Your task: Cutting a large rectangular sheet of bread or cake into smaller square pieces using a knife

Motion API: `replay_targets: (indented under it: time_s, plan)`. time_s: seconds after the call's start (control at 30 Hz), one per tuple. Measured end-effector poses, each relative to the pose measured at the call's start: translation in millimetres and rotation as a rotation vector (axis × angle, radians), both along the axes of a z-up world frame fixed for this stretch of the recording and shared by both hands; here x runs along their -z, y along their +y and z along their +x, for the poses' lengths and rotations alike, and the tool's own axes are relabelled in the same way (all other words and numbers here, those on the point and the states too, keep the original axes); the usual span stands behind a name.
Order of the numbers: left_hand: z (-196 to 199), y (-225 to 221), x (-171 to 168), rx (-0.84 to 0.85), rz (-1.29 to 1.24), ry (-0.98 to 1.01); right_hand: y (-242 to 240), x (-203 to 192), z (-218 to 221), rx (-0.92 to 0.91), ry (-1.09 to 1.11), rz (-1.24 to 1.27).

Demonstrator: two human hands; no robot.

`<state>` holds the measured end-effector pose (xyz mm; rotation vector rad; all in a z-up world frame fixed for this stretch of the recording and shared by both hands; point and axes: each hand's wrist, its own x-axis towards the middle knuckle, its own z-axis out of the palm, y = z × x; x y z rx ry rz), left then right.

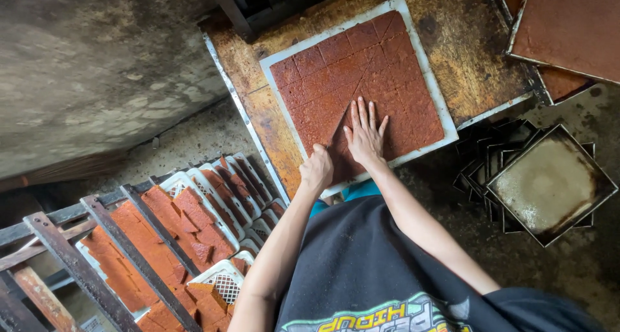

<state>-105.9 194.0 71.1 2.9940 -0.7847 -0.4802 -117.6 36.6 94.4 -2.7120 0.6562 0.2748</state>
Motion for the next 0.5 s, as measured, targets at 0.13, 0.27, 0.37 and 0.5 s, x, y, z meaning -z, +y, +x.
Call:
replay_targets:
  time_s: [0.13,0.27,0.37,0.5]
  plan:
    - [2.0,-0.8,18.9,-0.05,0.017,0.063,20.0,-13.2,-9.4,0.064,-0.108,0.099]
    - [3.7,-4.5,25.9,-0.092,-0.007,0.172,42.0,1.6,-33.6,-0.115,-0.001,0.075]
    - [0.3,0.1,21.6,-0.072,0.002,0.153,49.5,12.2,-41.0,-0.176,0.093,0.019]
    - [-4.0,2.6,37.7,-0.036,0.005,0.046,52.1,23.5,-37.9,-0.149,0.123,-0.046]
